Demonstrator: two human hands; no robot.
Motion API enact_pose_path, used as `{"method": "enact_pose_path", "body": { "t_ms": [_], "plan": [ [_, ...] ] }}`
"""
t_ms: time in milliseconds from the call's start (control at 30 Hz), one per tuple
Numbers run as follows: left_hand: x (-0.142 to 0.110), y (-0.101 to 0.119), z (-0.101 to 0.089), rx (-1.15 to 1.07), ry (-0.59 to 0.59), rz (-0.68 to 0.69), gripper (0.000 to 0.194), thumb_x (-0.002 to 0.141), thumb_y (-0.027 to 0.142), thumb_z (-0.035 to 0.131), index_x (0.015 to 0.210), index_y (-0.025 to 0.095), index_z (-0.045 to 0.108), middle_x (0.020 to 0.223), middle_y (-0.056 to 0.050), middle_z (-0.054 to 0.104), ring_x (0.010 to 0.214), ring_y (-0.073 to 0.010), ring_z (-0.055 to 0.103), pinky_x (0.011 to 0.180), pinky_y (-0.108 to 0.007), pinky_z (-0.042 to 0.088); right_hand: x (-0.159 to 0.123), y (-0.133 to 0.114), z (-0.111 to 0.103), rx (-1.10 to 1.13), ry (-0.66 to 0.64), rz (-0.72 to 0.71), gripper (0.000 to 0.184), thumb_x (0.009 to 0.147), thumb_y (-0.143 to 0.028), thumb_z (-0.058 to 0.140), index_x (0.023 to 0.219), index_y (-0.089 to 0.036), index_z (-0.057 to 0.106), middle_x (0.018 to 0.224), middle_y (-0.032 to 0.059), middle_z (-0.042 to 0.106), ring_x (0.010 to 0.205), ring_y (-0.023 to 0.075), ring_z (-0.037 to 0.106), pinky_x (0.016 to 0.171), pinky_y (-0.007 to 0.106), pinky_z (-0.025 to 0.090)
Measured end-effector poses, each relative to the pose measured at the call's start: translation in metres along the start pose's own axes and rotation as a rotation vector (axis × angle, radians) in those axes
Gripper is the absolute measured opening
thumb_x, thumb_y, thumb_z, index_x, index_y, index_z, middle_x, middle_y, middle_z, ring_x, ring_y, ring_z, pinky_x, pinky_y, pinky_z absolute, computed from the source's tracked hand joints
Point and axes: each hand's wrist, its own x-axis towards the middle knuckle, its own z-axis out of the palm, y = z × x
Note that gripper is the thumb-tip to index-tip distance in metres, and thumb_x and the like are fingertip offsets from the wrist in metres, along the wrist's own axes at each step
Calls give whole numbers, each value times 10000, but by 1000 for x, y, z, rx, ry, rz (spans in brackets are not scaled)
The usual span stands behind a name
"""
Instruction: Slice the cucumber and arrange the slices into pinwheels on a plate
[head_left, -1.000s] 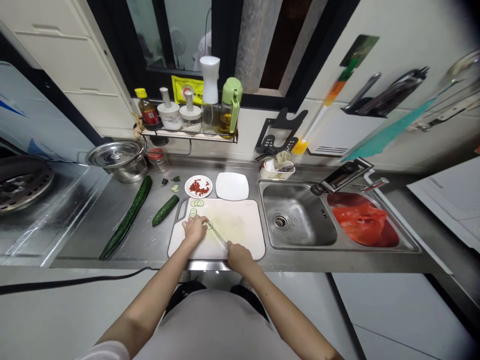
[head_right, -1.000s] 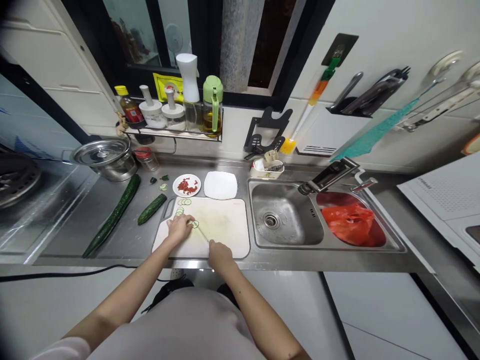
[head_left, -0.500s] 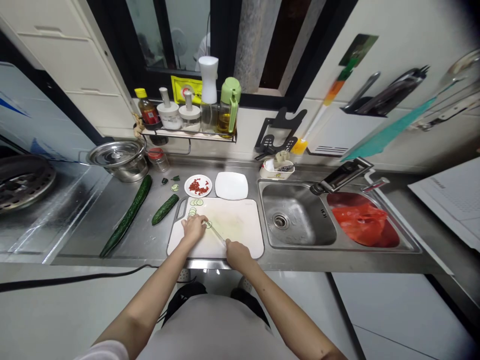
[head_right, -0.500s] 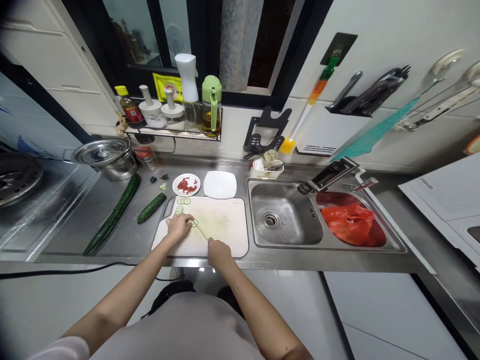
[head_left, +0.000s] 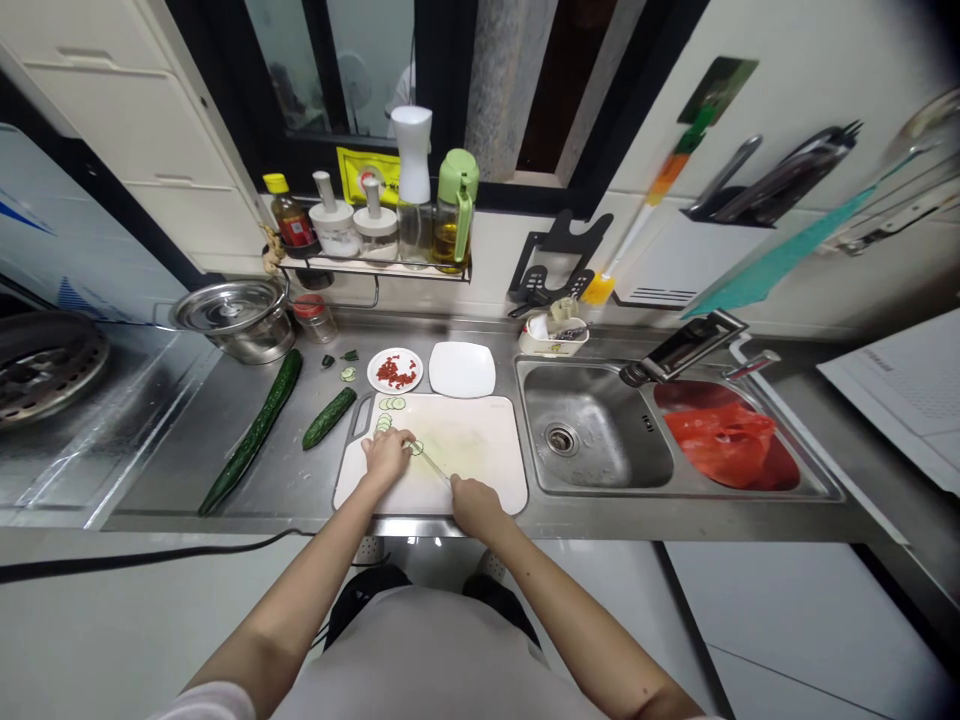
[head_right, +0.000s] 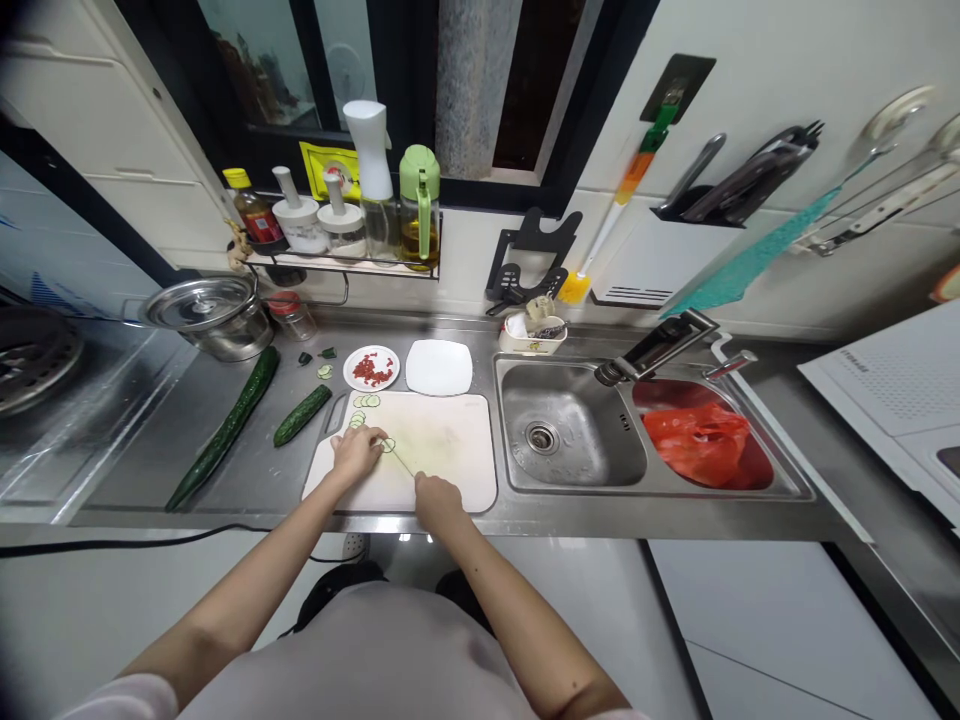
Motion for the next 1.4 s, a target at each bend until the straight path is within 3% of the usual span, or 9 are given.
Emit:
{"method": "enact_pose_path", "body": {
  "t_ms": [500, 1067, 1400],
  "plan": [
    [3, -3, 2, 0, -9, 18, 260, 832, 277, 525, 1025, 319, 694, 1078, -56, 666, 1096, -296, 503, 897, -460, 297, -2, 9, -24, -114, -3, -55, 311, 868, -44, 412, 1133, -128, 550, 1002, 161, 686, 1001, 261, 666, 777, 337, 496],
    [-1, 0, 4, -4, 29, -16, 285, 833, 264, 518, 1059, 297, 688, 1102, -71, 659, 1096, -287, 507, 903, -447, 297, -5, 26, -34, -130, 35, -65, 294, 900, -81, 389, 1105, -147, 589, 955, 156, 699, 957, 260, 671, 749, 324, 456],
    [-11, 6, 11, 45, 115, 30, 306, 867, 227, 447, 1052, 243, 690, 1081, -104, 658, 1071, -273, 519, 876, -418, 280, -14, 56, -16, 74, 96, 182, 303, 958, -207, 318, 1129, -195, 567, 1034, 127, 691, 972, 238, 650, 747, 298, 408]
  ]
}}
